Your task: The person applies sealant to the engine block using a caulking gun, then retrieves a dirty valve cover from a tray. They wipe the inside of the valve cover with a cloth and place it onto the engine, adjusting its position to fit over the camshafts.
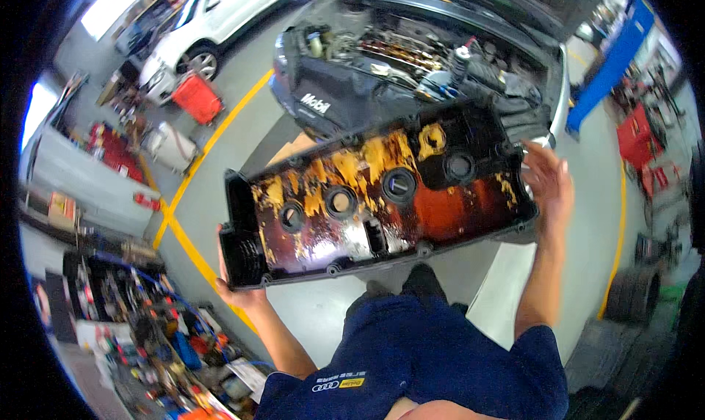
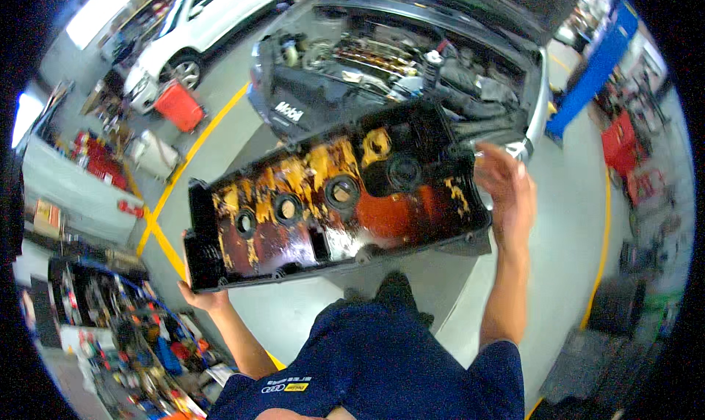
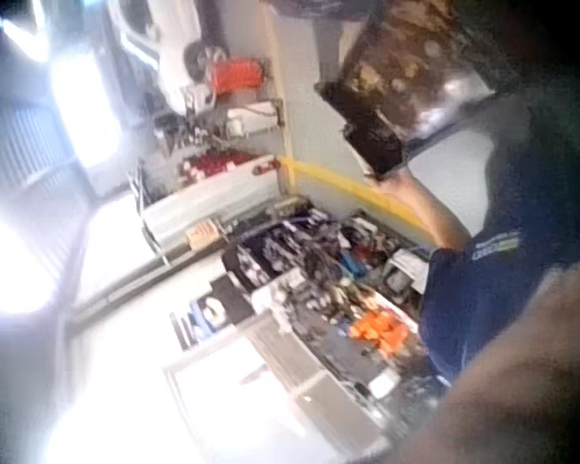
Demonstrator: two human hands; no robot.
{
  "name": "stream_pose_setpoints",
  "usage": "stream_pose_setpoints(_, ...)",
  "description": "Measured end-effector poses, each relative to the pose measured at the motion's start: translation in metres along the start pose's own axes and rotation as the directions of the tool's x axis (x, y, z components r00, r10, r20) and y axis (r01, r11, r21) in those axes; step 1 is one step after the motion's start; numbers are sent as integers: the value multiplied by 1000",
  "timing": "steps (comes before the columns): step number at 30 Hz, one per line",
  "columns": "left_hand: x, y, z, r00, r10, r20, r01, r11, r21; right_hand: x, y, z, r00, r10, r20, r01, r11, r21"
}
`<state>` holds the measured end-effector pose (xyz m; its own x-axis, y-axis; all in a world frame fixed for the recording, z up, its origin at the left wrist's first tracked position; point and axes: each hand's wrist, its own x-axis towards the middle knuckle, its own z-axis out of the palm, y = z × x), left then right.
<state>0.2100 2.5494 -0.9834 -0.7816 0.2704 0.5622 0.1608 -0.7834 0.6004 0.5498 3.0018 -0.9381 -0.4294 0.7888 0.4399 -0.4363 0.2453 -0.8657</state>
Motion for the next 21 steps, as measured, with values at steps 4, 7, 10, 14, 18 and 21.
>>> stream_pose_setpoints(4, 18, -5, -18, 974, -104, 200, 90, 993, 81, -58, 102, 13, 989, 50, 140, -134, 701, 701)
stream_pose_setpoints(7, 71, 12, -16, 968, -171, 182, 140, 975, 172, -41, 110, 50, 967, 122, 221, -250, 598, 762)
stream_pose_setpoints(10, 74, 36, -16, 972, -175, 157, 144, 971, 190, -50, 105, 79, 974, 140, 177, -226, 560, 797)
stream_pose_setpoints(14, 64, 59, -17, 945, -147, 292, 86, 973, 212, -52, 125, 75, 991, 59, 120, -131, 610, 782)
stream_pose_setpoints(18, 53, 56, -39, 952, -105, 287, 26, 964, 266, -71, 127, 70, 998, 31, 59, -65, 660, 748)
stream_pose_setpoints(21, 82, 33, -87, 987, -47, 156, 2, 960, 279, -74, 108, 72, 998, -40, 46, 0, 753, 658)
